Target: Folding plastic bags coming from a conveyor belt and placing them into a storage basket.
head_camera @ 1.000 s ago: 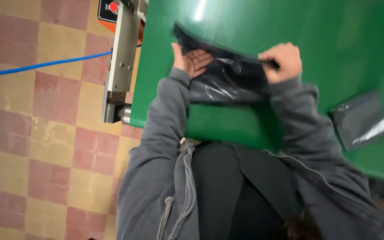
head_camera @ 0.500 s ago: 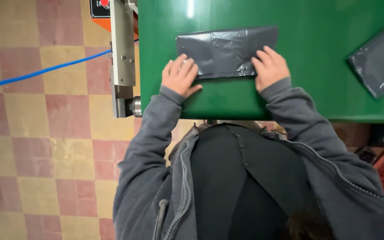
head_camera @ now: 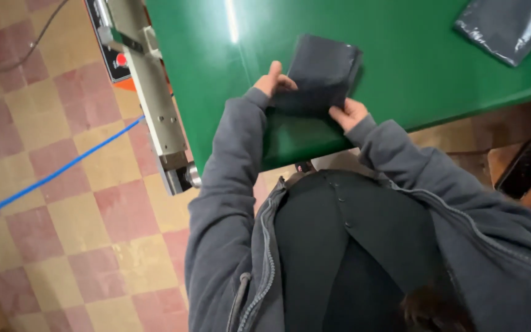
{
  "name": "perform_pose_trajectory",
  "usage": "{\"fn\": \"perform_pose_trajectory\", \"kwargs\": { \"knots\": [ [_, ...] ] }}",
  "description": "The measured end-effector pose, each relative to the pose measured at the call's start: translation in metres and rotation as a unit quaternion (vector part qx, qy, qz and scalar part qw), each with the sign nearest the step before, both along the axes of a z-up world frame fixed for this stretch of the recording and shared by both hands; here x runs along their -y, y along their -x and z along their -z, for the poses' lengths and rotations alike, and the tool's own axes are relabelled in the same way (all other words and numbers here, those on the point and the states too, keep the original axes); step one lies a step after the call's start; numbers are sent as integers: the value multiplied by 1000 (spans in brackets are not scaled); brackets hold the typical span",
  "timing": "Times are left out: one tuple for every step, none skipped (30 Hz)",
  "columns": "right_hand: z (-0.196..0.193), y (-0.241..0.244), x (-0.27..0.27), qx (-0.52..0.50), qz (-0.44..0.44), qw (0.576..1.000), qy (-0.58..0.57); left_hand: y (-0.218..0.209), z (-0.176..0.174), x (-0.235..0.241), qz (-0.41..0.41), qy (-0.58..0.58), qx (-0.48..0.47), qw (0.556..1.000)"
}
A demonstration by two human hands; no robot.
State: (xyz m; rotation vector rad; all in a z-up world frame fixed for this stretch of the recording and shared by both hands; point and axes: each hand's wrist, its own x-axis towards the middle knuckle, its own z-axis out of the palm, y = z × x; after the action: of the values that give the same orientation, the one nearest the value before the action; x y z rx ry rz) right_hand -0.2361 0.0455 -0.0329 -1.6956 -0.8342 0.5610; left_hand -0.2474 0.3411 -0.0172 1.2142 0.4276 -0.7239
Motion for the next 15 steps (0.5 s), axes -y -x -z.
{"fn": "perform_pose_trajectory", "kwargs": {
  "knots": [
    [0,-9,-4,-122,84,989,11,-4,-4,2,-19,-102,49,993],
    [1,-19,-7,-242,166,956,19,-9,-8,4,-39,-203,99,973],
    [8,-27,-9,-243,173,954,15,-7,-12,7,-31,-205,100,973],
    [16,-35,-12,-298,200,933,27,-5,-15,9,-65,-348,168,920],
    [25,-42,-13,-352,226,907,39,-2,-18,12,-97,-479,232,841],
    [24,-43,-16,-354,233,905,33,-2,-16,17,-88,-480,235,840],
    [22,-44,-17,-353,233,903,75,-4,-15,24,-84,-561,275,776],
    [20,-45,-17,-351,232,900,116,-5,-13,32,-79,-635,313,702],
    [19,-38,-17,-355,245,895,112,-4,-19,37,-67,-630,321,704],
    [17,-32,-17,-347,244,900,99,-4,-25,43,-67,-638,345,685],
    [14,-32,-18,-336,243,906,84,-8,-32,49,-70,-646,372,663],
    [10,-29,-6,-336,256,903,77,-6,-38,59,-61,-641,383,662],
    [5,-29,5,-328,268,906,29,-7,-44,67,-86,-594,425,677],
    [0,-30,15,-318,279,906,-20,-8,-50,75,-110,-543,465,691],
    [-2,-34,29,-318,286,904,-24,-11,-71,88,-104,-541,468,691]
  ]
}}
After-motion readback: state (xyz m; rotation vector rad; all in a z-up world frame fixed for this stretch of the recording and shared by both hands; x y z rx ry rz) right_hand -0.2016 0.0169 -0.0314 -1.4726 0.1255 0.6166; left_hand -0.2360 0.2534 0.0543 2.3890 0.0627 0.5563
